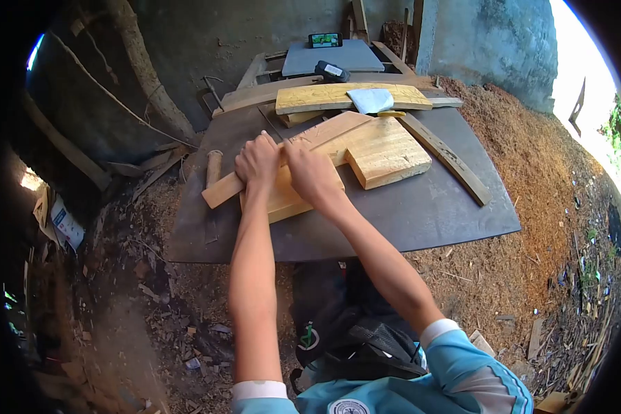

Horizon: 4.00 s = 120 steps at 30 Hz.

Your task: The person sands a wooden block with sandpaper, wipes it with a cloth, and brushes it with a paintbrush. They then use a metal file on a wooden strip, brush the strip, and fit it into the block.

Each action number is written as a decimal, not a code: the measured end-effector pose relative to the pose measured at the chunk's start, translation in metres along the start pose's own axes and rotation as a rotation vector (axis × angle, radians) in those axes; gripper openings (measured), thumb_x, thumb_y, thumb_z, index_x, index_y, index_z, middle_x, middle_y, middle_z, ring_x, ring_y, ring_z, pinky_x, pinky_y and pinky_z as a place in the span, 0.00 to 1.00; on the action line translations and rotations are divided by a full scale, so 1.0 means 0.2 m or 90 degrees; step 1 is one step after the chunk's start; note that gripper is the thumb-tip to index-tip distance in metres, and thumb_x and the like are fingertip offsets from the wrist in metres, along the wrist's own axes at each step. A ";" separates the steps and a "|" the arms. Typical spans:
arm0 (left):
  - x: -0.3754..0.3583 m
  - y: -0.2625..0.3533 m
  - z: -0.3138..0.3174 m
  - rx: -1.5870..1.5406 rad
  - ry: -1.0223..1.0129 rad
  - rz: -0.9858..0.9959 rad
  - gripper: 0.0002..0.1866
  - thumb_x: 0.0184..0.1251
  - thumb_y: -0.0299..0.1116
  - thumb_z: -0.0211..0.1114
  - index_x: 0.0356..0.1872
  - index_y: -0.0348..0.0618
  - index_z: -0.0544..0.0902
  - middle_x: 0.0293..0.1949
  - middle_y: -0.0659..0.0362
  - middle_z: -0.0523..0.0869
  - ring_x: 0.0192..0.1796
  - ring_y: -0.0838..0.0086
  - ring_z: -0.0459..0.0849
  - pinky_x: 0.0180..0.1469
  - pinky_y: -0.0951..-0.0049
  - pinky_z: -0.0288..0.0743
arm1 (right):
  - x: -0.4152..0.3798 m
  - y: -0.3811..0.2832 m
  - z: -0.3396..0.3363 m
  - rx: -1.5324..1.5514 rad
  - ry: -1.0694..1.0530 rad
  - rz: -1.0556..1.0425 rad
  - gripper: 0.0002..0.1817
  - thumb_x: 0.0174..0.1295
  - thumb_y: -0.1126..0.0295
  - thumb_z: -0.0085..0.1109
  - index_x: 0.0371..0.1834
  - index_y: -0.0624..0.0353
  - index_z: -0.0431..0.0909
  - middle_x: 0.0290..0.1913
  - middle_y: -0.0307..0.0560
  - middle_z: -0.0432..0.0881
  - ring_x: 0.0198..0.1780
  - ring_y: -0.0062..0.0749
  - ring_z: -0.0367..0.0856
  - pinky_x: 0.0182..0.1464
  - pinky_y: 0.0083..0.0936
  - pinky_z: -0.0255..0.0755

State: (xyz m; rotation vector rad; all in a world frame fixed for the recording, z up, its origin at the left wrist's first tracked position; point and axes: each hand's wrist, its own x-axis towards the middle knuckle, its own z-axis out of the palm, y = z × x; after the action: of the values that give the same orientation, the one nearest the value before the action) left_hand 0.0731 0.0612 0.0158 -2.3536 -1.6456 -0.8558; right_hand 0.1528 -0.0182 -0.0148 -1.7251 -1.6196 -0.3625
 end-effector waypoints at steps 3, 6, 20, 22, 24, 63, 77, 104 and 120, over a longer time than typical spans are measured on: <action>0.00 0.01 -0.01 -0.024 0.001 -0.038 0.24 0.68 0.40 0.43 0.22 0.38 0.83 0.29 0.45 0.84 0.31 0.51 0.84 0.38 0.54 0.77 | -0.41 -0.09 -0.52 -0.110 -0.197 0.063 0.34 0.49 0.76 0.51 0.65 0.50 0.60 0.19 0.53 0.78 0.22 0.44 0.79 0.25 0.37 0.72; -0.03 0.02 -0.03 -0.030 -0.009 -0.009 0.22 0.68 0.39 0.42 0.24 0.39 0.82 0.28 0.46 0.84 0.32 0.52 0.84 0.36 0.54 0.78 | -0.57 -0.09 -0.83 -0.098 -0.245 0.050 0.37 0.45 0.77 0.52 0.65 0.51 0.62 0.20 0.47 0.79 0.20 0.41 0.79 0.23 0.34 0.72; -0.23 -0.03 -0.13 -0.101 0.038 0.170 0.13 0.54 0.38 0.55 0.32 0.40 0.78 0.33 0.52 0.82 0.40 0.65 0.80 0.43 0.65 0.72 | -0.61 0.02 -0.87 0.065 -0.202 -0.021 0.24 0.62 0.70 0.47 0.63 0.52 0.64 0.14 0.56 0.74 0.11 0.45 0.70 0.15 0.37 0.59; -0.25 -0.01 -0.14 -0.110 0.044 0.179 0.13 0.52 0.38 0.55 0.34 0.39 0.78 0.35 0.53 0.82 0.41 0.65 0.80 0.43 0.65 0.70 | -0.55 0.01 -0.97 0.029 -0.215 -0.011 0.21 0.64 0.65 0.49 0.61 0.50 0.69 0.10 0.54 0.71 0.07 0.43 0.67 0.11 0.38 0.56; -0.24 -0.02 -0.09 -0.102 0.076 0.182 0.14 0.51 0.38 0.56 0.35 0.39 0.77 0.36 0.53 0.82 0.42 0.65 0.80 0.42 0.66 0.70 | -0.49 0.02 -1.01 0.031 -0.240 -0.022 0.21 0.63 0.66 0.48 0.61 0.51 0.68 0.10 0.54 0.71 0.07 0.44 0.66 0.11 0.38 0.56; -0.35 0.19 -0.24 -0.343 -0.379 -0.067 0.30 0.59 0.57 0.54 0.24 0.33 0.80 0.23 0.44 0.82 0.32 0.50 0.83 0.36 0.56 0.74 | -0.51 0.02 -0.99 0.401 -0.625 0.119 0.44 0.59 0.64 0.55 0.70 0.62 0.35 0.31 0.56 0.77 0.32 0.50 0.78 0.38 0.38 0.72; -0.33 0.02 -0.29 -0.900 -0.445 -0.257 0.12 0.72 0.41 0.46 0.35 0.42 0.67 0.20 0.58 0.78 0.23 0.74 0.78 0.27 0.74 0.74 | 0.49 0.49 -0.21 0.090 -0.349 -0.143 0.26 0.60 0.57 0.54 0.61 0.52 0.66 0.57 0.52 0.69 0.59 0.46 0.67 0.58 0.43 0.62; -0.17 -0.09 -0.09 -0.733 -0.155 -0.199 0.16 0.74 0.40 0.42 0.50 0.41 0.70 0.19 0.67 0.67 0.20 0.87 0.63 0.21 0.84 0.57 | 0.35 0.39 -0.04 0.077 -0.197 -0.163 0.16 0.52 0.57 0.59 0.37 0.55 0.75 0.33 0.43 0.79 0.40 0.38 0.78 0.43 0.32 0.69; -0.08 -0.15 -0.07 -0.280 -0.170 -0.073 0.18 0.71 0.38 0.43 0.34 0.32 0.75 0.33 0.38 0.80 0.41 0.42 0.76 0.43 0.51 0.69 | 0.38 0.17 0.11 -0.017 -0.201 -0.127 0.17 0.54 0.54 0.57 0.37 0.57 0.72 0.38 0.46 0.79 0.45 0.38 0.77 0.48 0.35 0.66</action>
State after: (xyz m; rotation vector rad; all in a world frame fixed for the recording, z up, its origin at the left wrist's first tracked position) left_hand 0.0378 0.0536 0.0128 -2.7925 -1.8668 -1.0556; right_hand 0.1922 0.0553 0.0082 -1.7102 -2.0298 -0.2136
